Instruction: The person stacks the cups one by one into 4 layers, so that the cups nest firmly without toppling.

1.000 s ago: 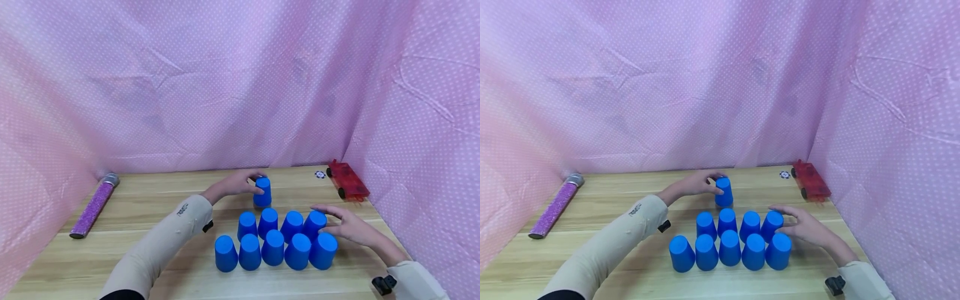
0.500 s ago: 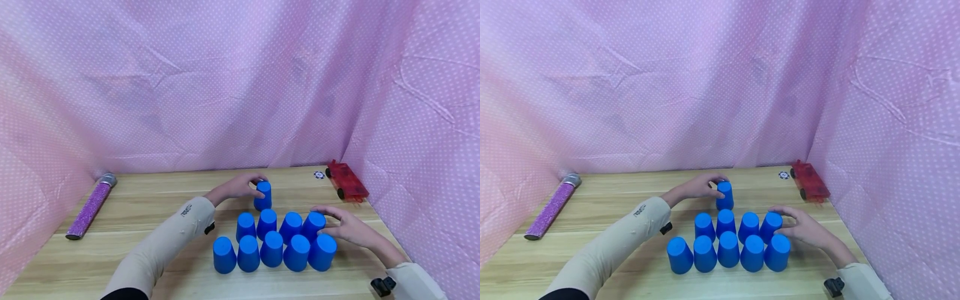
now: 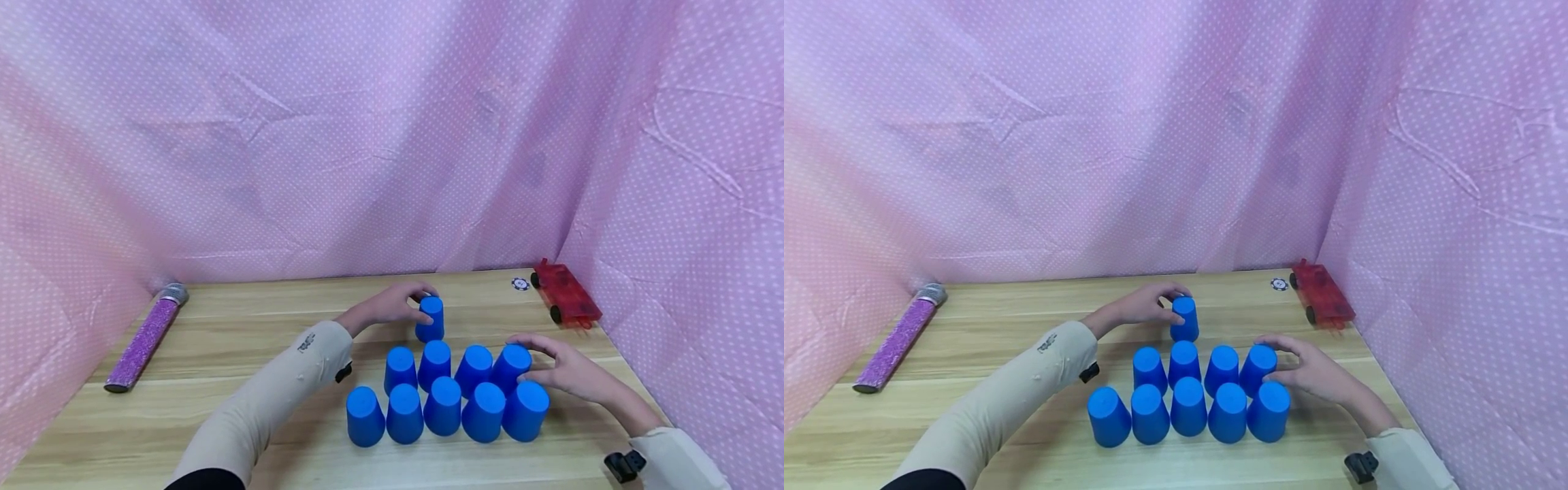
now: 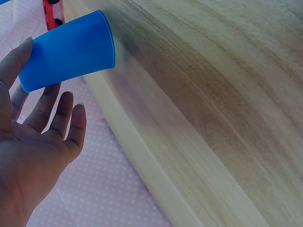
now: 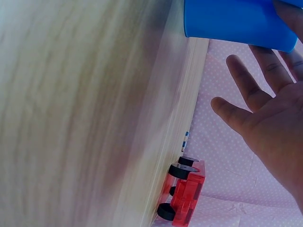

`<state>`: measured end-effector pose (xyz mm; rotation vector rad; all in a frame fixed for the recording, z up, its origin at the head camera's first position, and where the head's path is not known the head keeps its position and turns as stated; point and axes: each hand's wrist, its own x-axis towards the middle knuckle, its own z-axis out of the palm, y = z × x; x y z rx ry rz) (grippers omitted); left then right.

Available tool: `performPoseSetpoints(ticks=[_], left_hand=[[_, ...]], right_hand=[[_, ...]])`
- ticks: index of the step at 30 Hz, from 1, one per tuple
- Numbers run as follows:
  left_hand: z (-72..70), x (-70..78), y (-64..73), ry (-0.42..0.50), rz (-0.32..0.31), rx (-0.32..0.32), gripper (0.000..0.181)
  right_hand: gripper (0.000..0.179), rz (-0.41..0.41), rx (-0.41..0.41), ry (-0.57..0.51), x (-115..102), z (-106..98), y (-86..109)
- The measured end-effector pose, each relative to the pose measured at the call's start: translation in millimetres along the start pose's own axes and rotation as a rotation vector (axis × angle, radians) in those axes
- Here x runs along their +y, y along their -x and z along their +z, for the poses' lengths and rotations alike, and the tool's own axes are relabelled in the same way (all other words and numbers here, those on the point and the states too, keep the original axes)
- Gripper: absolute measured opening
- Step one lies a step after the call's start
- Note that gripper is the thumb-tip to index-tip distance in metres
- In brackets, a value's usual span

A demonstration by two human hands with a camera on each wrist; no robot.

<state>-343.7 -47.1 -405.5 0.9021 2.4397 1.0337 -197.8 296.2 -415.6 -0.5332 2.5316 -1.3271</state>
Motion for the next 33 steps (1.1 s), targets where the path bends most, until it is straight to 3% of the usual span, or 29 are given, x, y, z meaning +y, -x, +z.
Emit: performPoseSetpoints(ticks=[10,17,20,23,26,30,33], left_hand=[[-8.3,3.1,12.7,0.017,-0.042,-0.019,0.068],[-29.1,7.8,43.7,-0.015,-0.022,0.084,0.058],[-34.1,5.6,59.5,-0.015,0.003,0.097,0.05],[-35.6,2.9,74.5,-0.015,0.042,0.056,0.043],[-33.9,1.9,88.8,0.005,0.058,-0.029,0.041],[-28.8,2.7,104.6,0.014,0.048,-0.131,0.047],[-24.6,3.3,112.2,0.021,0.051,-0.163,0.052]], right_hand=[[0.06,0.028,-0.009,0.006,-3,1,-0.1],[0.061,0.037,-0.016,-0.004,-3,-1,-0.3],[0.061,0.026,-0.016,-0.004,-3,-2,0.1],[0.06,0.016,-0.008,0.007,-3,-2,0.9],[0.06,0.01,-0.005,0.016,-3,-2,1.2],[0.059,0.005,-0.011,0.017,-4,-2,0.6],[0.059,0.005,-0.013,0.015,-5,-1,-0.2]])
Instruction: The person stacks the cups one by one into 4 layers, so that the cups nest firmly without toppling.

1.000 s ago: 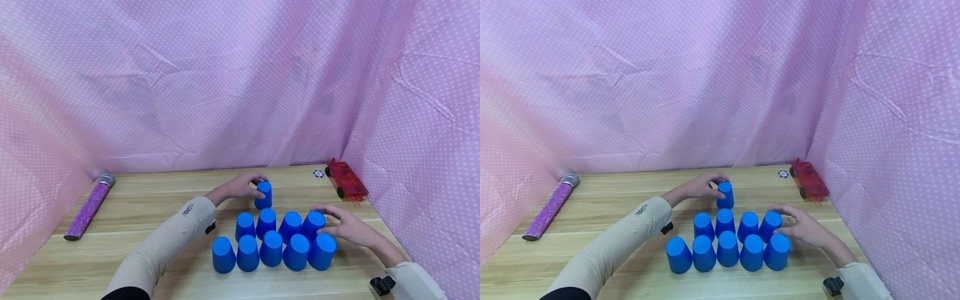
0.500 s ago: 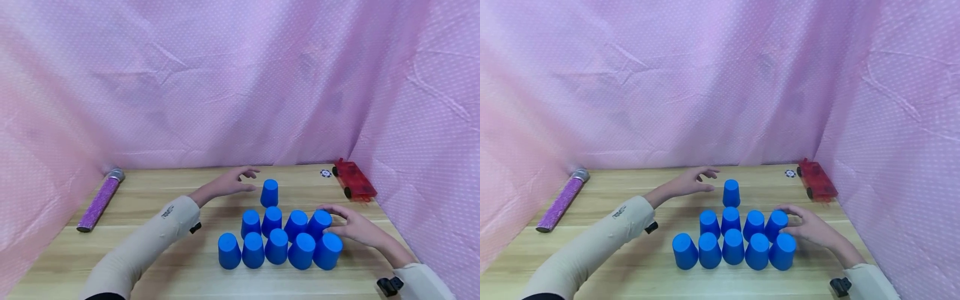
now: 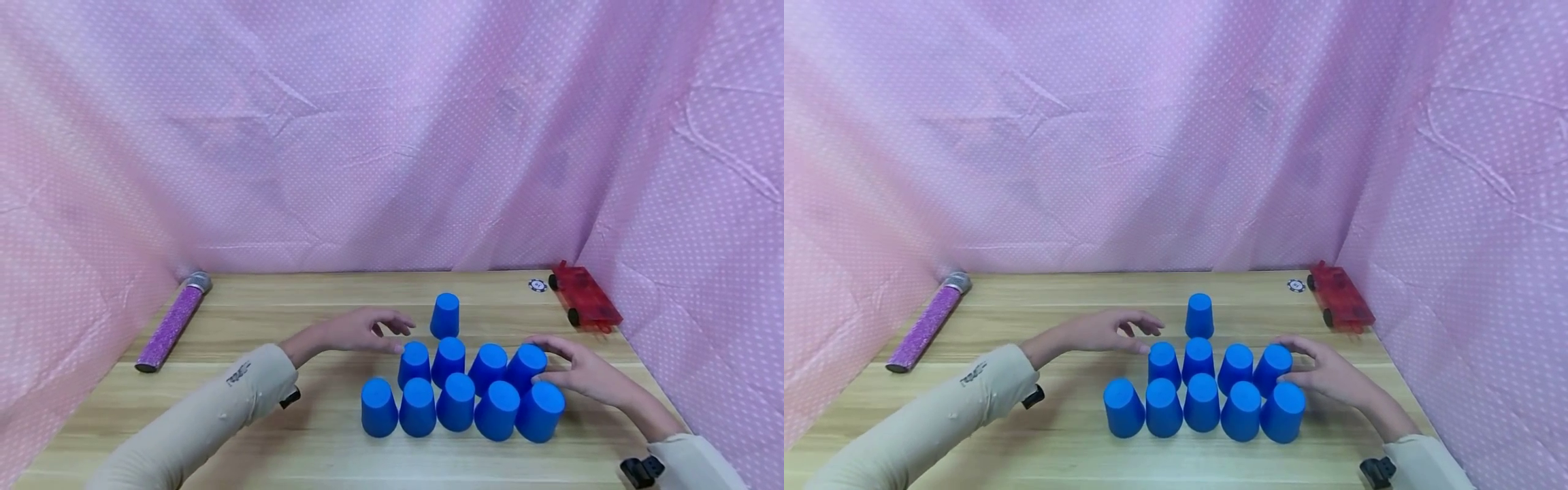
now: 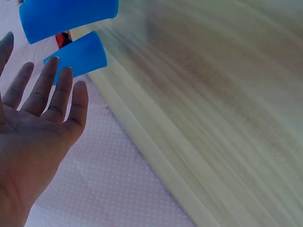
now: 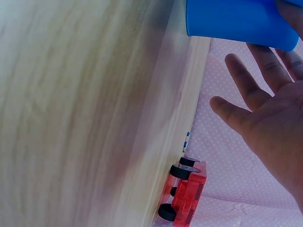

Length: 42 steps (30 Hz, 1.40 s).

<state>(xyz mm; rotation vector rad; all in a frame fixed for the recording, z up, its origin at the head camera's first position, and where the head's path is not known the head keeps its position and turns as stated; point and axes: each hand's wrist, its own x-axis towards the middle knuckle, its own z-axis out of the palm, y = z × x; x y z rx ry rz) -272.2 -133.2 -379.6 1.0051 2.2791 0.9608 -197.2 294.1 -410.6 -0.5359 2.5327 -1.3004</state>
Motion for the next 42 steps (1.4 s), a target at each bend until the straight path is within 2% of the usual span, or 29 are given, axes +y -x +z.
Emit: performPoseSetpoints(ticks=[10,17,22,28,32,42], left_hand=[[12.0,3.7,2.7,-0.002,-0.021,-0.008,0.059],[16.8,5.6,-0.7,-0.005,-0.025,-0.005,0.062],[19.5,7.5,-2.4,-0.018,-0.033,-0.008,0.061],[22.2,7.3,-4.0,-0.02,-0.015,-0.015,0.059],[23.5,6.2,-4.4,-0.008,-0.009,-0.013,0.06],[26.5,3.9,-5.1,-0.02,-0.013,0.005,0.053]], right_hand=[[0.056,-0.024,0.015,0.023,1,1,-2.0],[0.057,-0.002,0.036,0.049,-6,-7,-2.8],[0.054,-0.05,0.07,0.072,-10,-16,-7.5],[0.054,-0.076,0.092,0.119,-14,-26,-23.3],[0.055,-0.056,0.11,0.124,-14,-31,-37.6],[0.058,-0.016,0.106,0.106,-11,-27,-72.5]])
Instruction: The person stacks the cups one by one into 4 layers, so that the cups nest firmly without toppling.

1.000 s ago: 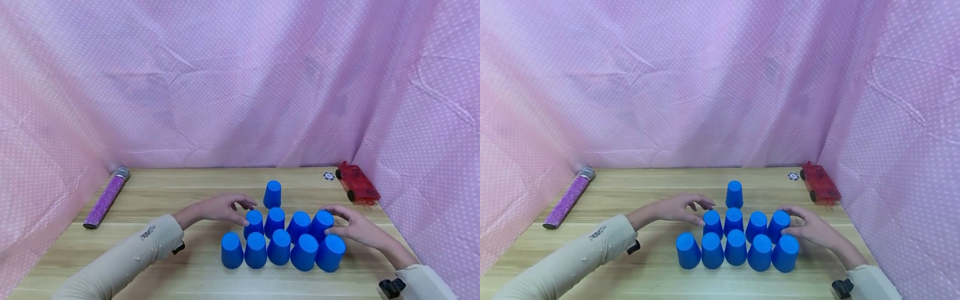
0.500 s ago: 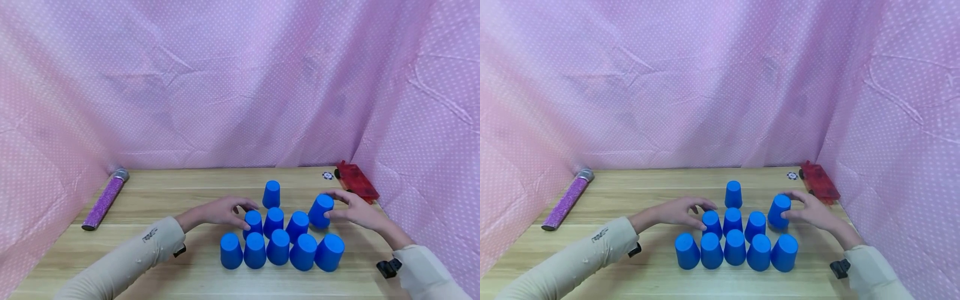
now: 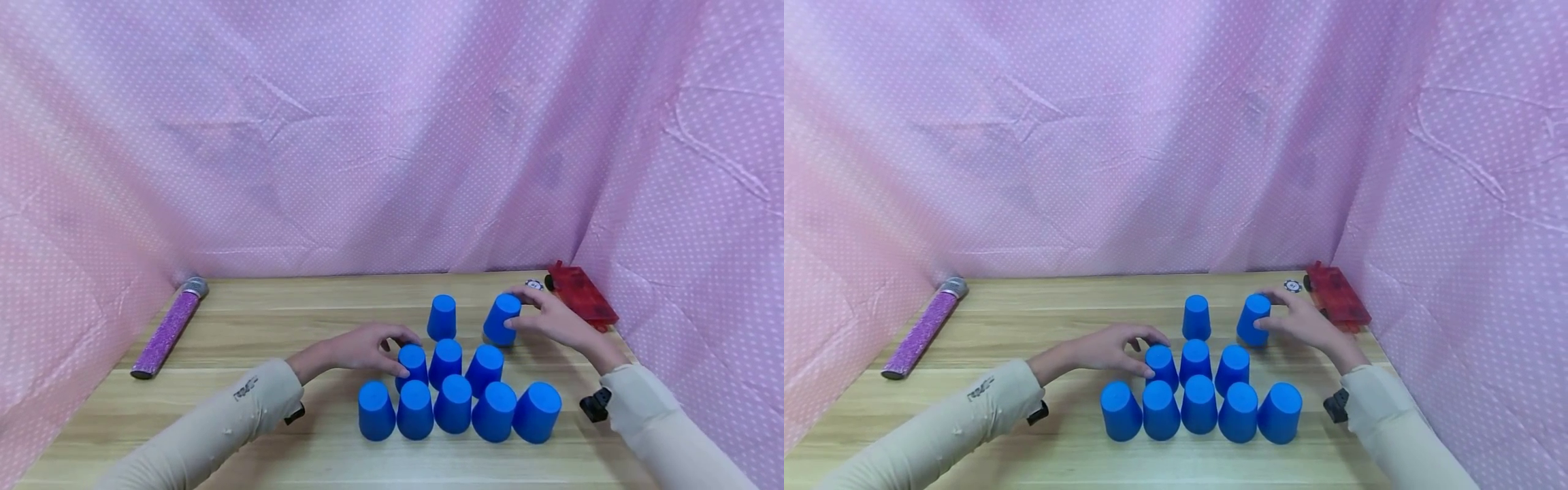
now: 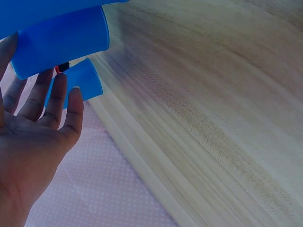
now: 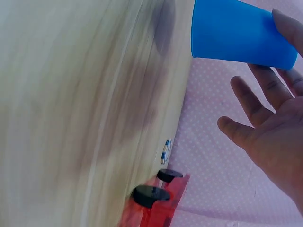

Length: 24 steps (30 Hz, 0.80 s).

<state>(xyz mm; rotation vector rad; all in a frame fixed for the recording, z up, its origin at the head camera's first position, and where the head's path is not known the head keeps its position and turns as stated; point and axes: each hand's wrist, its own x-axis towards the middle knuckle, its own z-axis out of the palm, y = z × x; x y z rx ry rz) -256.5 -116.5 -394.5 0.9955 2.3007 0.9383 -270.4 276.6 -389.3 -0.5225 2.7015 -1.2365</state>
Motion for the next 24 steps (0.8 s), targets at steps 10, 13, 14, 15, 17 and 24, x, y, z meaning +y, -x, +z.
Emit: performPoseSetpoints(ticks=[10,13,14,15,17,24], left_hand=[[1.5,-4.6,-2.6,-0.012,0.021,0.013,0.051],[2.3,-4.1,-1.4,-0.015,0.022,0.013,0.051],[2.6,-3.6,-1.0,-0.016,0.023,0.011,0.051],[2.8,-2.9,-0.7,-0.016,0.024,0.009,0.052],[2.9,-1.3,-0.1,-0.016,0.022,0.007,0.052],[0.8,3.2,0.0,-0.027,0.012,0.013,0.055]], right_hand=[[0.059,-0.007,-0.044,0.033,-6,15,-25.6],[0.058,-0.025,-0.06,0.02,-4,21,-33.1],[0.058,-0.023,-0.063,0.016,-4,22,-34.9],[0.059,-0.02,-0.072,0.013,-4,24,-36.2],[0.06,-0.007,-0.087,0.0,-3,26,-38.6],[0.061,0.047,-0.105,0.002,-7,29,-44.4]])
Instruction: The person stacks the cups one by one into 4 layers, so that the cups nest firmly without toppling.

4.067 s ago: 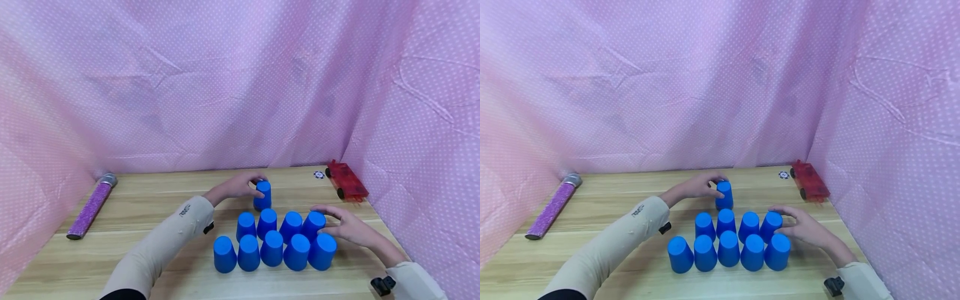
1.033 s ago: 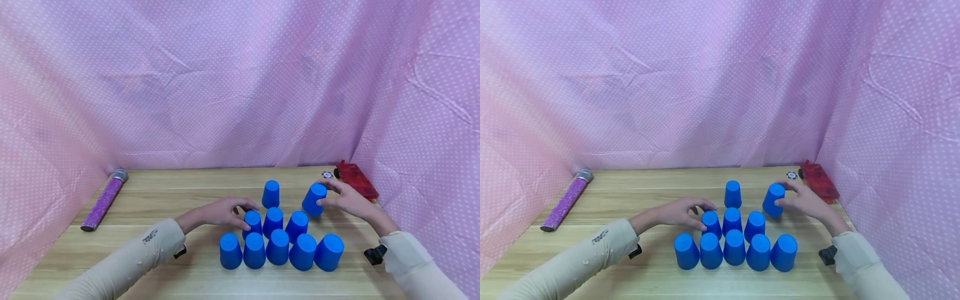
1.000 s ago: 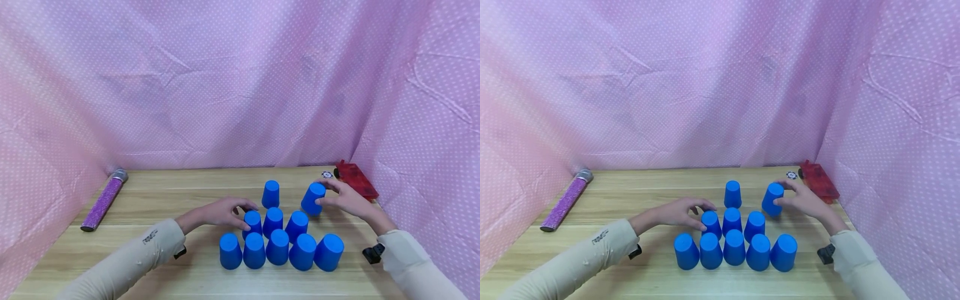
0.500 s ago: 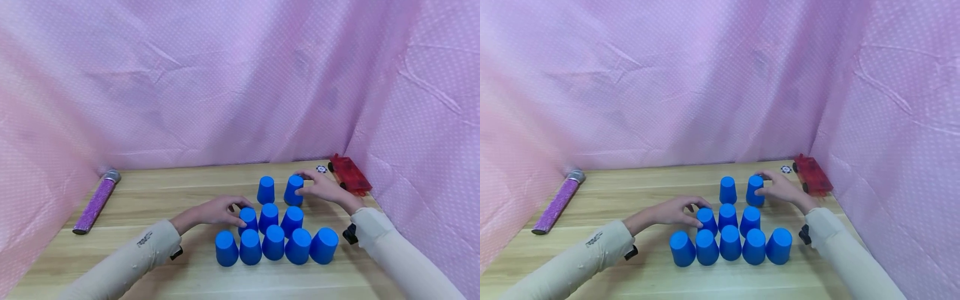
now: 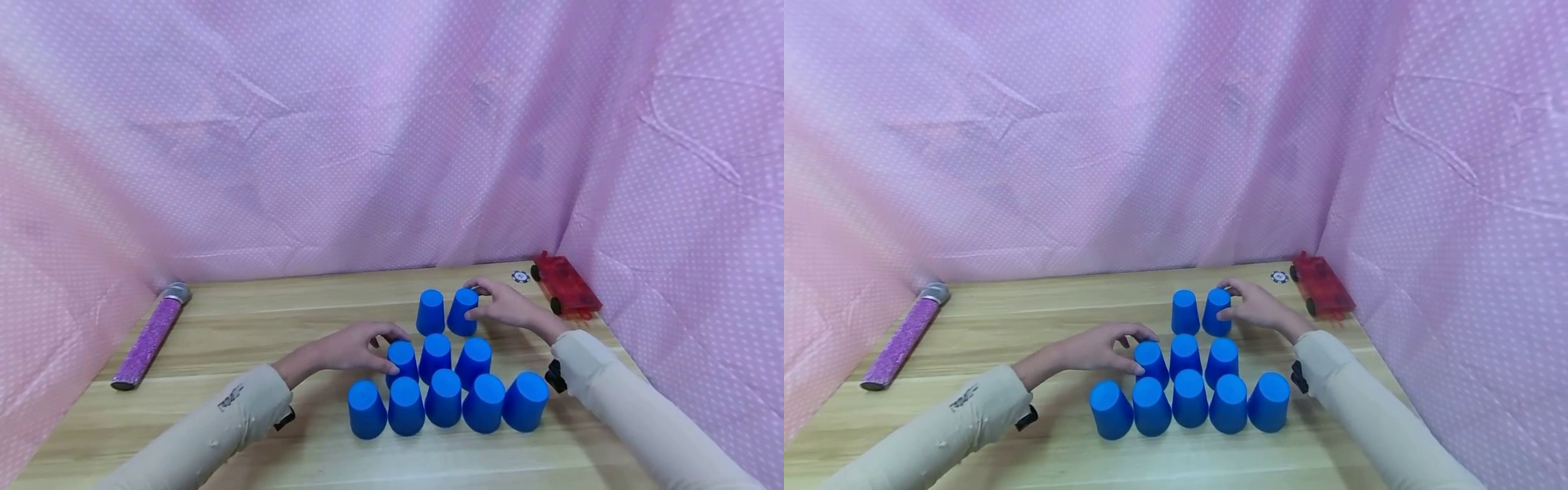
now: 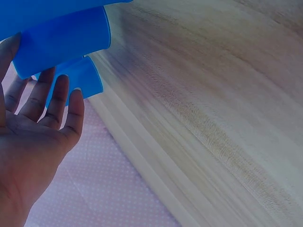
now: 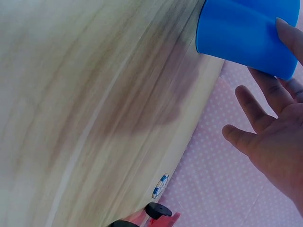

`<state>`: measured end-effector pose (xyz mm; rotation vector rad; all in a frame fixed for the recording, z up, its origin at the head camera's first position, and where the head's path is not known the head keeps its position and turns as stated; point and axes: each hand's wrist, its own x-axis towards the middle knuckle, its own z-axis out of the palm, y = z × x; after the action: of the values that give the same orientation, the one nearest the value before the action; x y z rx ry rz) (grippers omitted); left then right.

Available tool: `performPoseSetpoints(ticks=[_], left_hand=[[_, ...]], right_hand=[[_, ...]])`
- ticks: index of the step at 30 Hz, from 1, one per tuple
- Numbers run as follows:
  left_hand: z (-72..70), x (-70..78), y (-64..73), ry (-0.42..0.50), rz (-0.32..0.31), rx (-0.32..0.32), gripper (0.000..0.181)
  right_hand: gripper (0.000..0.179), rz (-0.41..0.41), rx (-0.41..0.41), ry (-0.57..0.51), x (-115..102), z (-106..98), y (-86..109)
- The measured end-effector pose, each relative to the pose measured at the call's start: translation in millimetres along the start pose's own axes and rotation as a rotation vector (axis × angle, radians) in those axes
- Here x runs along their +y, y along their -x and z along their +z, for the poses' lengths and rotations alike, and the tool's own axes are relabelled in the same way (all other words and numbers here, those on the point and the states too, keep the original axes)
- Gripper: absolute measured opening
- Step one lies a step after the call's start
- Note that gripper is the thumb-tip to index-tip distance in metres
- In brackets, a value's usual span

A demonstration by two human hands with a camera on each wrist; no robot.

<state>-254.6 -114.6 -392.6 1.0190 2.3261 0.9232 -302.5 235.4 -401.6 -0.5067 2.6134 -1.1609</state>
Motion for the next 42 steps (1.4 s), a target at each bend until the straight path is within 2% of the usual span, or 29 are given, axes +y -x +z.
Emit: performPoseSetpoints(ticks=[7,13,22,33,37,42], left_hand=[[1.7,-2.5,7.1,-0.005,-0.025,0.013,0.056],[4.4,-3.5,11.8,-0.014,-0.017,0.012,0.056],[7.0,-5.2,7.9,-0.01,-0.017,0.01,0.056],[7.2,-4.1,2.7,0.015,-0.018,0.005,0.052],[6.4,-4.4,2.4,0.029,-0.017,0.014,0.048],[4.9,-4.6,1.9,0.014,-0.013,0.019,0.047]], right_hand=[[0.061,0.007,-0.005,-0.015,-4,10,-3.2],[0.062,0.023,-0.013,-0.022,-5,16,-1.6],[0.062,0.04,-0.005,-0.018,-5,14,1.0],[0.064,0.02,-0.004,-0.009,-3,8,3.8],[0.067,0.009,0.026,-0.002,-6,2,9.6],[0.066,-0.047,0.112,0.022,-14,-10,31.8]])
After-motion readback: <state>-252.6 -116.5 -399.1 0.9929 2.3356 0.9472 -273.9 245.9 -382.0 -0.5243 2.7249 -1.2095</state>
